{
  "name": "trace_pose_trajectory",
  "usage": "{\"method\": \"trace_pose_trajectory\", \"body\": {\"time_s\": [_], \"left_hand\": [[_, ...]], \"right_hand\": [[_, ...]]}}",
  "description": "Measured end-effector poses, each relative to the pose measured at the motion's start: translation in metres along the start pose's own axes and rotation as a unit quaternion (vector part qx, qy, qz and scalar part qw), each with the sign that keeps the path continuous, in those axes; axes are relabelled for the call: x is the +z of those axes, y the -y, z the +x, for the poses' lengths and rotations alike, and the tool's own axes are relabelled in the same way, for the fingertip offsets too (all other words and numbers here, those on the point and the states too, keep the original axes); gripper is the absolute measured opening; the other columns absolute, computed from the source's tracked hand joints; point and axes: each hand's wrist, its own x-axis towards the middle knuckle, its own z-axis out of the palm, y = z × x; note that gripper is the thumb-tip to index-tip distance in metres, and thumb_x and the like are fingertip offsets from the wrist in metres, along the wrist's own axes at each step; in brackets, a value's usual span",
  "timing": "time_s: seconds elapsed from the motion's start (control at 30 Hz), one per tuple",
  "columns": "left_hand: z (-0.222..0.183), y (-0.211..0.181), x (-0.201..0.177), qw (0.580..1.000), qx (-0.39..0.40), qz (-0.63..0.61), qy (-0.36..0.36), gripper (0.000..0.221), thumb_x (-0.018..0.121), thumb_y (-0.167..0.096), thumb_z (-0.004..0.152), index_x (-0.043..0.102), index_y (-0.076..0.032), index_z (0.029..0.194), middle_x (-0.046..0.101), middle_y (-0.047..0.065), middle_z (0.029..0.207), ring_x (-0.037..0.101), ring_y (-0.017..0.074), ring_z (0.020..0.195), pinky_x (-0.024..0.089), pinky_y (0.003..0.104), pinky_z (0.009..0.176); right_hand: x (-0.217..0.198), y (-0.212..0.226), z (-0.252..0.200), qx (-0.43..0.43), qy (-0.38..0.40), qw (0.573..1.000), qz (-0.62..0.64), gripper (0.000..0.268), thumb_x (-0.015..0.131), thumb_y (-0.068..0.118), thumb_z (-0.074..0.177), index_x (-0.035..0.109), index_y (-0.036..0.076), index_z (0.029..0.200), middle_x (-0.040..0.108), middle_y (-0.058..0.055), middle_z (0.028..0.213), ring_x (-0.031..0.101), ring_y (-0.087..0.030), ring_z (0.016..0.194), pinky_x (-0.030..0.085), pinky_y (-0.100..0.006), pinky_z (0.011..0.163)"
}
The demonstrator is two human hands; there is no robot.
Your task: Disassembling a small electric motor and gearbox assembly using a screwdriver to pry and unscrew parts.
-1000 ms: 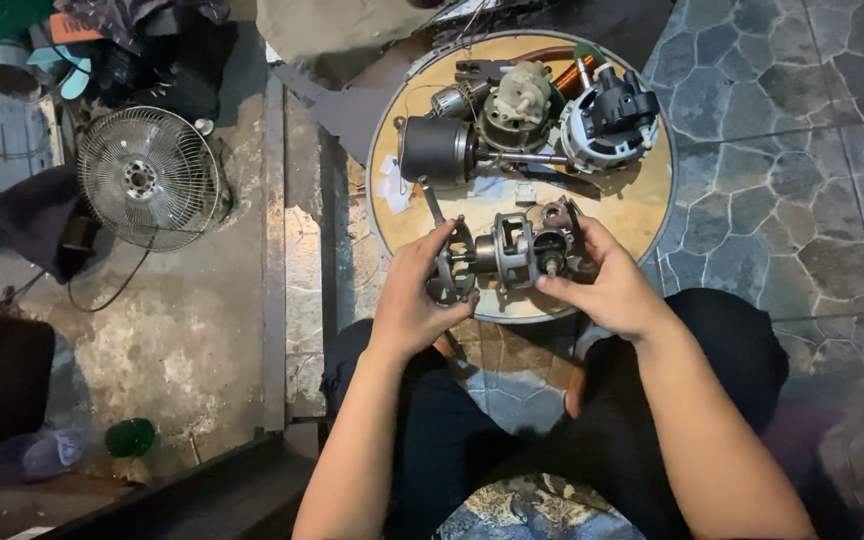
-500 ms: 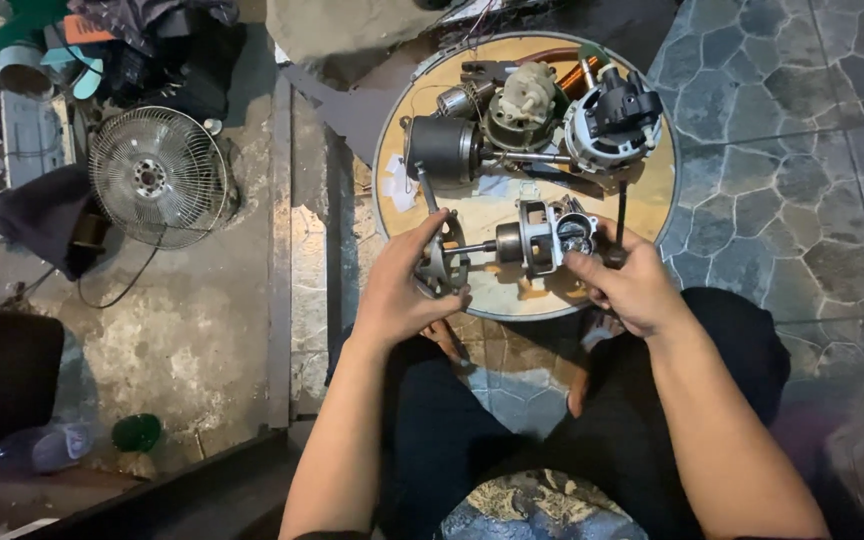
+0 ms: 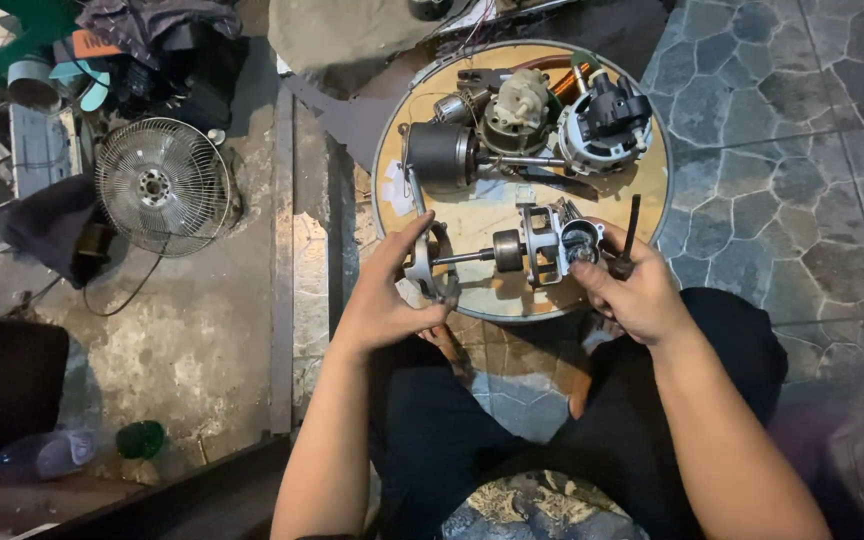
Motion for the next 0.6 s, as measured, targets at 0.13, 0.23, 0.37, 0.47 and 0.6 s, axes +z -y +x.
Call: {"method": "trace_pose_trajectory", "body": {"time_s": [0.13, 0.23, 0.37, 0.47, 0.6], "left_hand": [[0.002, 0.0, 0.002, 0.998, -0.013, -0.055, 0.003, 0.097, 0.089, -0.014, 0.061, 0.052, -0.006, 0.15, 0.064, 0.023, 0.106, 0.063, 0.0354, 0.101, 0.063, 0.055, 0.086], [0.002, 0.003, 0.007, 0.997, 0.007, -0.073, -0.012, 0.095, 0.089, -0.005, 0.062, 0.051, -0.003, 0.149, 0.06, 0.023, 0.11, 0.064, 0.0356, 0.104, 0.063, 0.053, 0.088], [0.004, 0.001, 0.011, 0.998, 0.052, 0.015, -0.024, 0.097, 0.091, -0.019, 0.061, 0.054, -0.01, 0.151, 0.063, 0.018, 0.105, 0.061, 0.0278, 0.096, 0.06, 0.047, 0.08], [0.006, -0.018, 0.007, 0.998, 0.05, 0.001, -0.028, 0.098, 0.091, -0.018, 0.061, 0.053, -0.008, 0.15, 0.064, 0.02, 0.105, 0.06, 0.0281, 0.096, 0.059, 0.048, 0.083], [0.016, -0.044, -0.005, 0.998, 0.056, 0.03, -0.028, 0.1, 0.096, -0.021, 0.057, 0.054, -0.002, 0.145, 0.066, 0.021, 0.103, 0.065, 0.034, 0.097, 0.06, 0.049, 0.085]], "right_hand": [[0.003, 0.005, 0.001, -0.016, 0.001, 1.0, -0.01, 0.052, 0.074, 0.005, 0.089, 0.057, -0.003, 0.137, 0.054, -0.008, 0.066, 0.053, -0.011, 0.042, 0.04, -0.019, 0.03], [0.004, 0.004, 0.002, -0.004, 0.009, 1.0, -0.005, 0.05, 0.071, 0.009, 0.093, 0.055, -0.003, 0.138, 0.055, -0.009, 0.065, 0.052, -0.011, 0.042, 0.039, -0.018, 0.028], [0.007, 0.004, 0.0, 0.018, 0.005, 1.0, 0.024, 0.047, 0.072, 0.012, 0.092, 0.058, 0.001, 0.136, 0.054, -0.007, 0.064, 0.052, -0.01, 0.041, 0.037, -0.018, 0.029], [0.017, 0.016, -0.005, 0.041, 0.01, 0.998, 0.05, 0.043, 0.072, 0.014, 0.092, 0.059, 0.003, 0.132, 0.055, -0.007, 0.062, 0.052, -0.011, 0.04, 0.037, -0.018, 0.029], [0.015, 0.0, -0.004, 0.062, 0.04, 0.985, 0.155, 0.035, 0.068, 0.017, 0.096, 0.061, 0.004, 0.127, 0.052, -0.006, 0.059, 0.05, -0.013, 0.039, 0.037, -0.019, 0.028]]}}
